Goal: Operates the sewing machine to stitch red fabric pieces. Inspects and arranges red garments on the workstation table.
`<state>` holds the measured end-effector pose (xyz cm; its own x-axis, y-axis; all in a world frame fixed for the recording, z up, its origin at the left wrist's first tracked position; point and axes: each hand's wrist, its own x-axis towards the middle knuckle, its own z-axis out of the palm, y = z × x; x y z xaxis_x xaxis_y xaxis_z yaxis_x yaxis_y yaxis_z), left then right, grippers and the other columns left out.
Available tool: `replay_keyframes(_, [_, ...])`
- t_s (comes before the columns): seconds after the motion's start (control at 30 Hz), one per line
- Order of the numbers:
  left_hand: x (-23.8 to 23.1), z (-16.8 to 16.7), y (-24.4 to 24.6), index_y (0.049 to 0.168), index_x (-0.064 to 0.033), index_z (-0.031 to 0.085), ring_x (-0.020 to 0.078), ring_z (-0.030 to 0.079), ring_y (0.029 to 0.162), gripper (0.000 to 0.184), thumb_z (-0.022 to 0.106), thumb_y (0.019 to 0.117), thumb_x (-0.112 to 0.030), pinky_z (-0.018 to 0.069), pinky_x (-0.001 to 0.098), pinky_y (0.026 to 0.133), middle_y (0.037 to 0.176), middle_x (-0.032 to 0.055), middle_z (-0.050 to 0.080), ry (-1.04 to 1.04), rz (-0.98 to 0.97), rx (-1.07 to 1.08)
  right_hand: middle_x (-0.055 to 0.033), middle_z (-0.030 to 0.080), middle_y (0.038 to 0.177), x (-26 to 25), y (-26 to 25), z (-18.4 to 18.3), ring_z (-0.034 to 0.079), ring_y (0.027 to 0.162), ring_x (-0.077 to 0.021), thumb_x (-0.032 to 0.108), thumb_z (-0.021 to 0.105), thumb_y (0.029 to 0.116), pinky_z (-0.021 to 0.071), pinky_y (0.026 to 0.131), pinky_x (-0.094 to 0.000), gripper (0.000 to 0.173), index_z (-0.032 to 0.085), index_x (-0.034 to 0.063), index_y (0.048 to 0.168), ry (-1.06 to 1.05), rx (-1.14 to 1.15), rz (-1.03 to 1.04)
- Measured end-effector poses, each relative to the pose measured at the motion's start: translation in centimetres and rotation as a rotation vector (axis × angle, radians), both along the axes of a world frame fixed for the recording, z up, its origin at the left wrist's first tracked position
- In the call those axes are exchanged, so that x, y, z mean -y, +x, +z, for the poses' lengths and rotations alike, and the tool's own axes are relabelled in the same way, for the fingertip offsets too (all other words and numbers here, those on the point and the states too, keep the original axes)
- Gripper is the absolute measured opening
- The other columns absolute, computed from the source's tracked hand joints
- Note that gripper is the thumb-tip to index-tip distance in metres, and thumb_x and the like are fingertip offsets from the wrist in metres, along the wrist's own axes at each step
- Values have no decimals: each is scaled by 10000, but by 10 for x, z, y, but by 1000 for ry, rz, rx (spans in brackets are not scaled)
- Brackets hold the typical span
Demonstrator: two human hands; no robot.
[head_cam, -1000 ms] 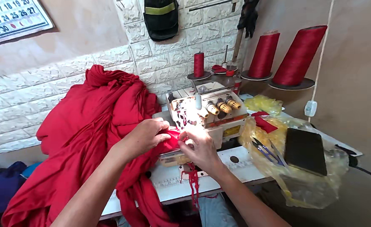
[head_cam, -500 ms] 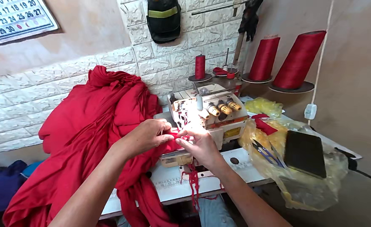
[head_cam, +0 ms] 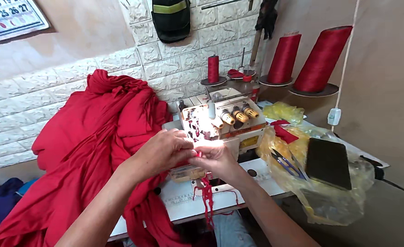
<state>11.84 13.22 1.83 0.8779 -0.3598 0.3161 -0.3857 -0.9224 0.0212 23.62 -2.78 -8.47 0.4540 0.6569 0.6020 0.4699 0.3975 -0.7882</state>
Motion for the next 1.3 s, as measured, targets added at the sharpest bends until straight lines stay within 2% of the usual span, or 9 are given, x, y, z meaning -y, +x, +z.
replay_keyframes(0.07, [3,2,2,908,-124,747,91,610,849,343,524,1034,-351,467,306,762,846,-26,652,-33,-53,-100,87,679,750,11,-3,3,523,530,72,102,713,931,449,489,-108,105,741,35,1007,-16,-132,194])
replay_keyframes(0.17, [-3,-1,12,830,-111,732,85,604,812,353,512,983,-341,459,298,711,803,-16,652,-35,-39,-231,72,697,778,16,-3,-14,549,536,49,82,684,953,480,500,-130,89,738,30,1002,6,-207,307])
replay_keyframes(0.27, [-14,-5,21,879,-68,752,193,614,916,329,552,949,-319,467,416,802,874,56,655,-30,70,-327,63,696,762,17,-9,-27,560,547,44,50,672,947,489,511,-134,76,736,22,975,46,-250,275])
replay_keyframes(0.37, [-20,-12,20,858,-105,735,83,574,852,281,581,955,-319,453,291,757,829,-21,609,-128,31,-289,59,697,781,18,-12,-33,564,575,43,43,674,947,490,536,-133,71,733,20,979,85,-275,259])
replay_keyframes(0.67, [2,-24,14,919,-80,719,89,605,846,303,537,1018,-301,482,265,771,851,10,654,-127,-96,-178,49,705,816,17,-12,-30,584,600,32,46,685,936,498,548,-135,63,725,24,979,101,-271,183])
replay_keyframes(0.87, [-15,-16,17,839,-87,722,268,649,857,296,513,948,-266,503,475,718,816,68,654,210,131,-65,4,704,878,13,-10,-25,555,567,2,114,642,989,478,512,-152,142,719,17,1058,1,-249,76])
replay_keyframes(1.03, [-23,-2,11,926,-37,706,180,635,915,257,554,999,-232,509,384,810,919,67,661,-48,175,-225,17,696,899,13,-7,-18,558,571,10,144,623,999,484,518,-149,164,707,38,1092,-62,-199,-5])
replay_keyframes(1.17, [-25,-3,7,882,-76,693,69,576,764,248,571,1014,-246,473,266,708,820,-4,616,-127,138,-199,21,698,855,11,-6,-13,547,553,-1,154,625,1000,463,500,-155,154,709,52,1080,-78,-211,-32])
replay_keyframes(1.3, [-19,-4,6,895,-95,717,6,561,779,242,596,1009,-270,453,199,716,832,-47,621,-226,113,-185,17,723,916,9,-5,-10,564,578,11,140,640,989,463,506,-145,173,722,52,1113,-70,-212,-45])
